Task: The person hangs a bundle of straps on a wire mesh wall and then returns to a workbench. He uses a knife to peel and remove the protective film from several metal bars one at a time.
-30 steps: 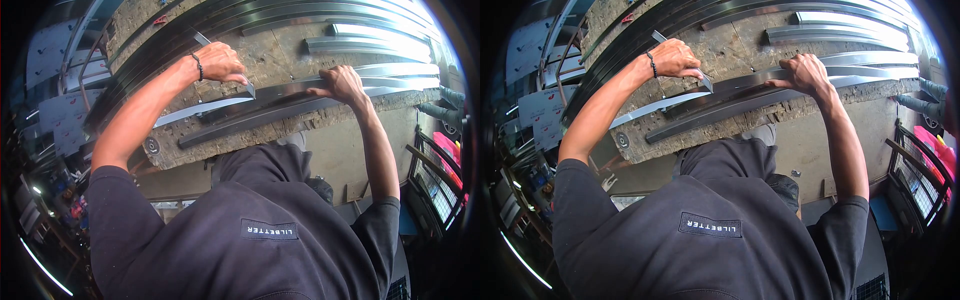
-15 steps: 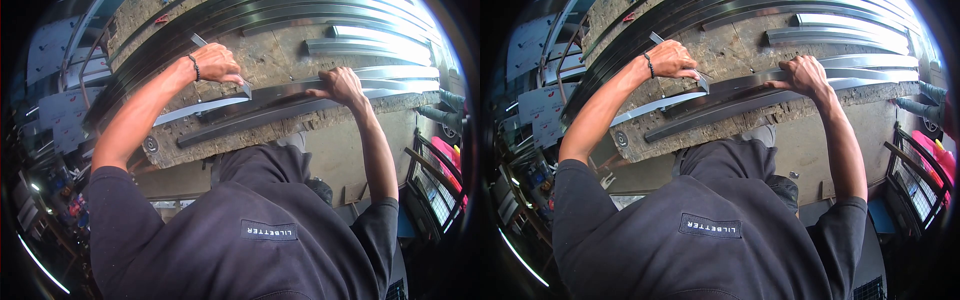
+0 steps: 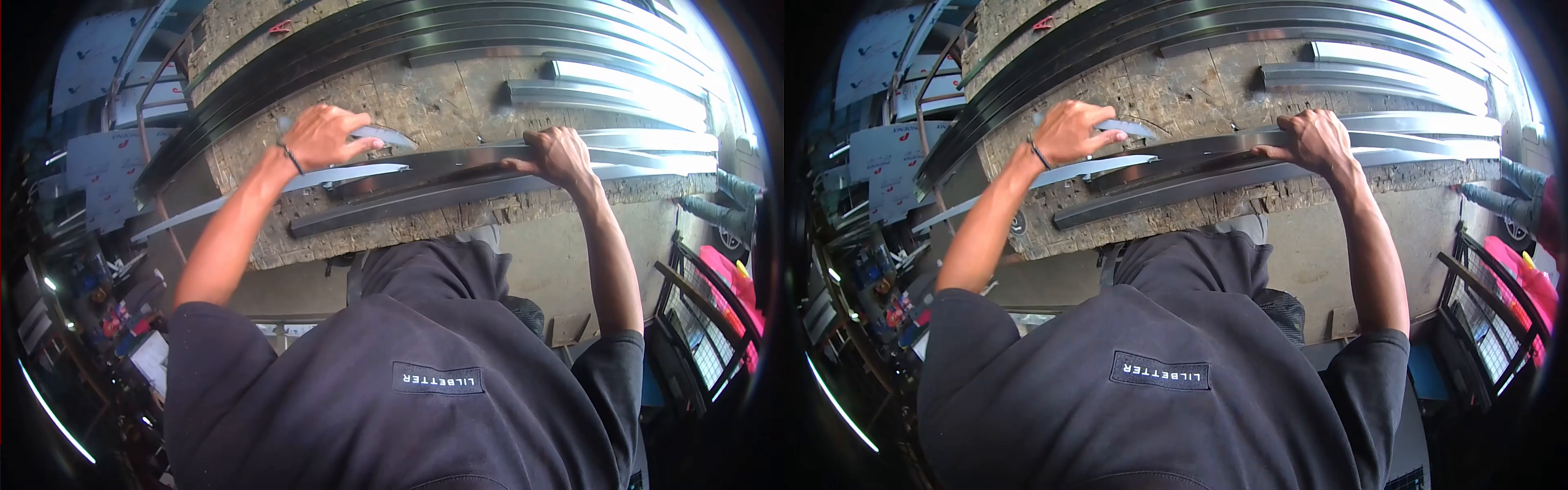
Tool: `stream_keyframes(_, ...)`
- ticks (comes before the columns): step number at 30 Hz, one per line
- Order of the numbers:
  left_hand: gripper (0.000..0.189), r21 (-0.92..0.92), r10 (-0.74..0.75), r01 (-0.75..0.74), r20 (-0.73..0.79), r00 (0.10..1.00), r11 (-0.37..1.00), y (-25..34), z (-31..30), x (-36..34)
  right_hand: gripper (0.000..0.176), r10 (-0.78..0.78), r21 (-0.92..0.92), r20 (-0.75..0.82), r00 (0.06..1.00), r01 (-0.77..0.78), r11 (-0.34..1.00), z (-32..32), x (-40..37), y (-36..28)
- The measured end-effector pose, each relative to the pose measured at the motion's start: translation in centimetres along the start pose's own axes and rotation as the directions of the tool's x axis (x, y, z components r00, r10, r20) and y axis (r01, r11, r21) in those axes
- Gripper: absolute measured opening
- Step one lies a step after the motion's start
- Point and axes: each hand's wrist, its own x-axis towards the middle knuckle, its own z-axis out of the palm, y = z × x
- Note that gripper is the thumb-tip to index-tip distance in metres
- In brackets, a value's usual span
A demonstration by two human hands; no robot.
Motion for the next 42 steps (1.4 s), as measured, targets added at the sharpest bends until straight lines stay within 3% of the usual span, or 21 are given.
stream_keyframes(2, 0.034, -0.225, -0.216, 0.182, -0.139, 0.966, 0.957, 1.9, 1.8, -1.6, 0.082, 0.028, 0.014, 0.065, 0.998, -0.029, 0.999, -0.8, 0.2, -0.4)
stream_keyframes(3, 0.034, -0.228, -0.235, 0.198, -0.147, 0.961, 0.953, 3.4, 2.7, -2.2, 0.082, 0.007, 0.011, 0.065, 0.998, -0.008, 1.000, -0.8, 0.2, -0.5)
stream_keyframes(5, 0.026, -0.525, -0.460, 0.335, -0.126, 0.879, 0.783, 6.7, 4.4, -2.7, 0.082, 0.019, 0.010, 0.042, 0.999, -0.019, 1.000, -0.6, 0.1, -0.4)
stream_keyframes(9, 0.022, -0.613, -0.600, 0.349, -0.264, 0.755, 0.708, 10.0, 8.5, -1.9, 0.079, 0.017, -0.017, 0.095, 0.995, -0.015, 1.000, -1.3, 0.3, -0.6)
stream_keyframes(13, 0.018, -0.543, -0.639, 0.402, -0.368, 0.675, 0.737, 11.8, 9.4, -0.9, 0.078, 0.046, -0.010, 0.153, 0.987, -0.045, 0.999, -1.2, 0.5, -0.4)
stream_keyframes(20, 0.017, -0.324, -0.597, 0.501, -0.422, 0.683, 0.802, 13.2, 9.9, 0.2, 0.081, 0.052, -0.047, 0.206, 0.977, -0.043, 0.998, -1.5, 0.7, -0.5)
stream_keyframes(24, 0.018, -0.319, -0.644, 0.560, -0.384, 0.661, 0.765, 13.3, 9.8, -0.1, 0.078, 0.027, -0.010, 0.169, 0.985, -0.026, 1.000, -1.6, 0.5, -0.5)
stream_keyframes(27, 0.021, -0.351, -0.780, 0.696, -0.280, 0.560, 0.626, 12.2, 10.0, -1.7, 0.078, 0.025, -0.015, 0.187, 0.982, -0.023, 1.000, -1.7, 0.5, -0.5)
stream_keyframes(29, 0.021, -0.319, -0.783, 0.720, -0.348, 0.515, 0.616, 11.3, 10.2, -3.6, 0.077, 0.017, -0.019, 0.173, 0.985, -0.014, 1.000, -1.6, 0.4, -0.4)
stream_keyframes(33, 0.027, -0.276, -0.906, 0.877, -0.284, 0.315, 0.392, 8.6, 10.4, -7.6, 0.075, -0.011, 0.002, 0.142, 0.990, 0.011, 1.000, -1.6, 0.3, -0.5)
stream_keyframes(35, 0.031, -0.282, -0.916, 0.895, -0.309, 0.257, 0.346, 6.9, 10.7, -10.4, 0.073, -0.040, 0.009, 0.103, 0.994, 0.039, 0.999, -1.5, 0.2, -0.4)
stream_keyframes(42, 0.029, -0.031, -0.919, 0.990, -0.377, 0.115, 0.137, 2.6, 8.9, -21.0, 0.066, -0.091, 0.007, -0.007, 0.996, 0.091, 0.996, -1.0, 0.0, -0.2)
